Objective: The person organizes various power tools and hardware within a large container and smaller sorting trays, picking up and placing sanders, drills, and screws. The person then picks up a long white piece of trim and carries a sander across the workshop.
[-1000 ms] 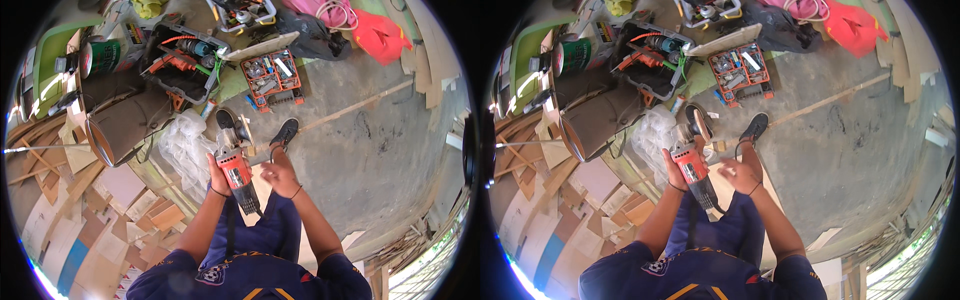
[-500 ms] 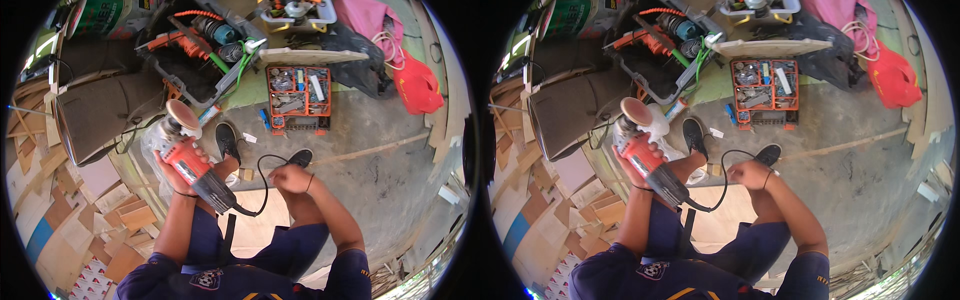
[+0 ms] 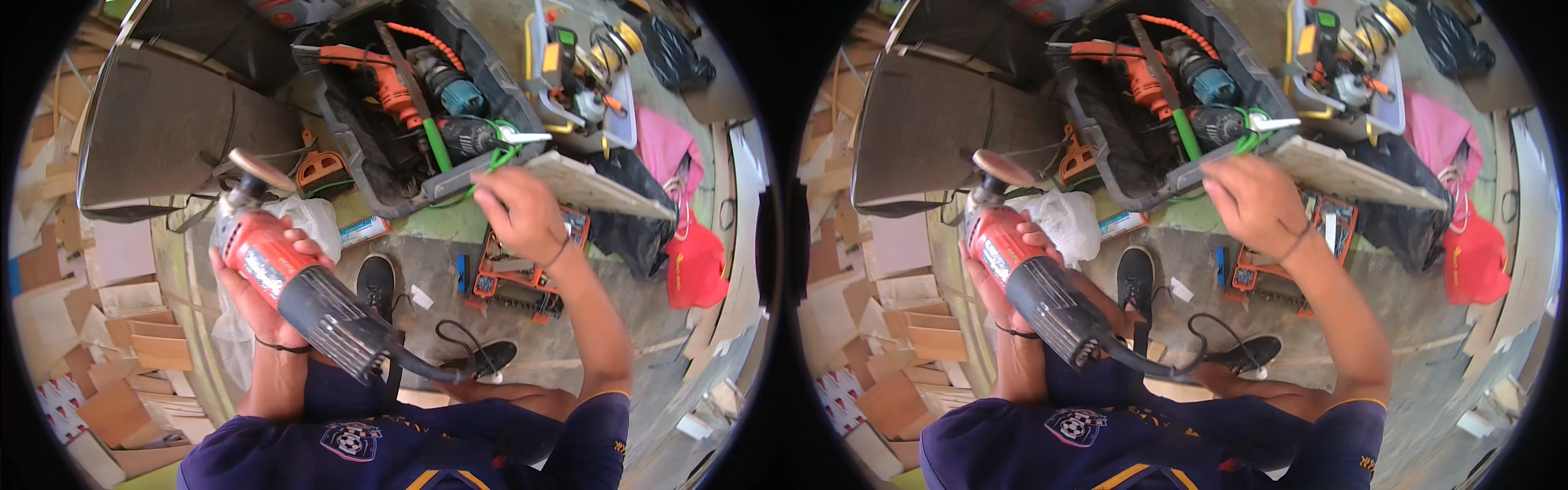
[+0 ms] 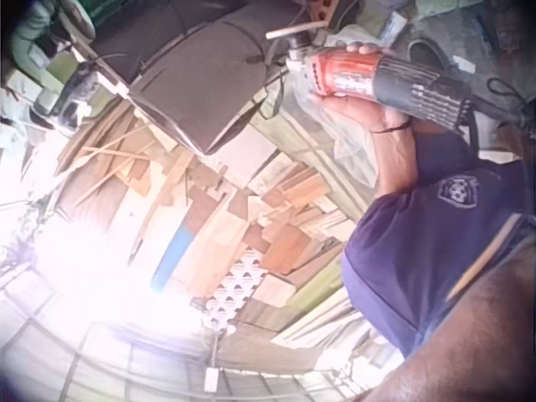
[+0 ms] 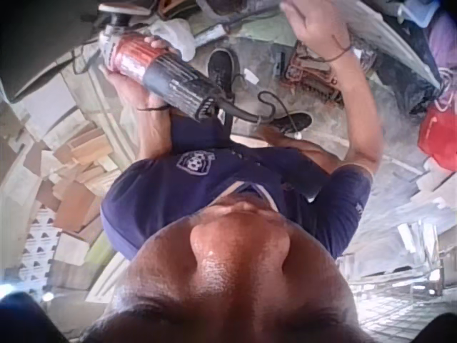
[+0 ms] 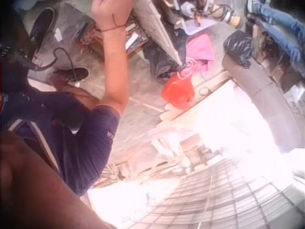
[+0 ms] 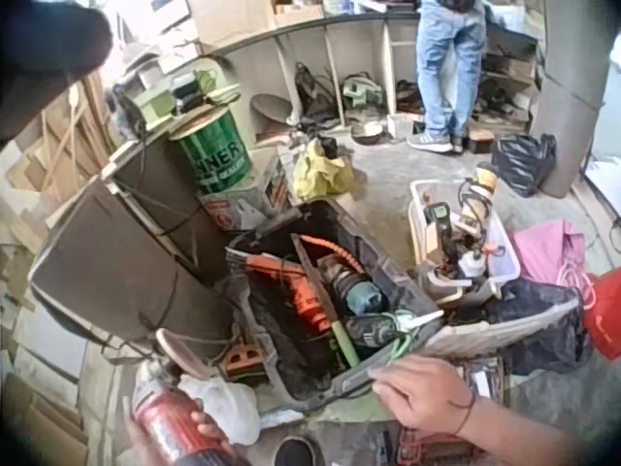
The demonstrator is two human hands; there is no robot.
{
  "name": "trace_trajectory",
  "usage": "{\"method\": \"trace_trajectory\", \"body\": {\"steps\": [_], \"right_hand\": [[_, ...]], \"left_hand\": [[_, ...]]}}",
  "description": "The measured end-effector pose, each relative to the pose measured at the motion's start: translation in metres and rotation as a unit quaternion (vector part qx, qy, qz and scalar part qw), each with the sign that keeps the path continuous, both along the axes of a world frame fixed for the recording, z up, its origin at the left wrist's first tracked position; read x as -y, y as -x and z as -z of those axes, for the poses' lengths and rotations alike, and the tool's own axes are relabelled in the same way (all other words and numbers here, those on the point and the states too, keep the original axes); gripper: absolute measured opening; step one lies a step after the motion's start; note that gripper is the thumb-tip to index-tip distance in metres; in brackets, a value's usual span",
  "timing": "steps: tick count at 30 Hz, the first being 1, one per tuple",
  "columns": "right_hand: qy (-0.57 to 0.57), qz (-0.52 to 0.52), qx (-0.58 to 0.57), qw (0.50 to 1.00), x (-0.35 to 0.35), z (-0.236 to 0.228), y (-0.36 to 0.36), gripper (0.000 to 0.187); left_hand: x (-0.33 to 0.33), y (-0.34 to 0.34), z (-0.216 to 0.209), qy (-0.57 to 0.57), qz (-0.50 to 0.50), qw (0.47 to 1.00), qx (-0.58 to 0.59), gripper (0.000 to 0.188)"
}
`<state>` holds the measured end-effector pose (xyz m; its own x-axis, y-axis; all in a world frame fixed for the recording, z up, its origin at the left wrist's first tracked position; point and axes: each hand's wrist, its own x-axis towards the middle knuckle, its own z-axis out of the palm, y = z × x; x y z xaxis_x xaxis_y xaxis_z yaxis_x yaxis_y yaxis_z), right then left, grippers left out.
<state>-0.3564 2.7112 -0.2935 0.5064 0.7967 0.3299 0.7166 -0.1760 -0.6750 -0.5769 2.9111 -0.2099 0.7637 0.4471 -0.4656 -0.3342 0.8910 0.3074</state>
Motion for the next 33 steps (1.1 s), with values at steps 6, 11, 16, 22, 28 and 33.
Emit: {"method": "trace_trajectory", "body": {"steps": [6, 11, 16, 22, 28, 33], "right_hand": [[0.492, 0.028, 0.027, 0.870, -0.113, 0.026, -0.088, 0.034], [0.579, 0.046, 0.154, 0.800, -0.128, 0.074, -0.070, 0.064], [0.659, 0.003, 0.118, 0.743, -0.142, 0.074, -0.078, 0.080], [0.660, -0.039, -0.018, 0.750, -0.149, 0.030, -0.107, 0.088], [0.685, -0.090, 0.066, 0.720, -0.148, -0.003, -0.094, 0.074], [0.595, -0.154, 0.262, 0.744, -0.112, -0.017, -0.085, 0.061]], "left_hand": [[-0.004, -0.020, 0.018, 0.020, 0.028, 0.999, 0.022, 0.081], [-0.029, -0.015, 0.028, 0.073, 0.046, 0.996, 0.021, 0.080], [-0.045, -0.015, 0.035, 0.123, 0.042, 0.990, 0.052, 0.081], [-0.056, -0.015, 0.039, 0.176, 0.056, 0.980, 0.076, 0.082], [-0.060, -0.014, 0.036, 0.173, 0.046, 0.982, 0.050, 0.085], [-0.060, -0.018, 0.033, 0.172, 0.047, 0.984, 0.025, 0.088]]}}
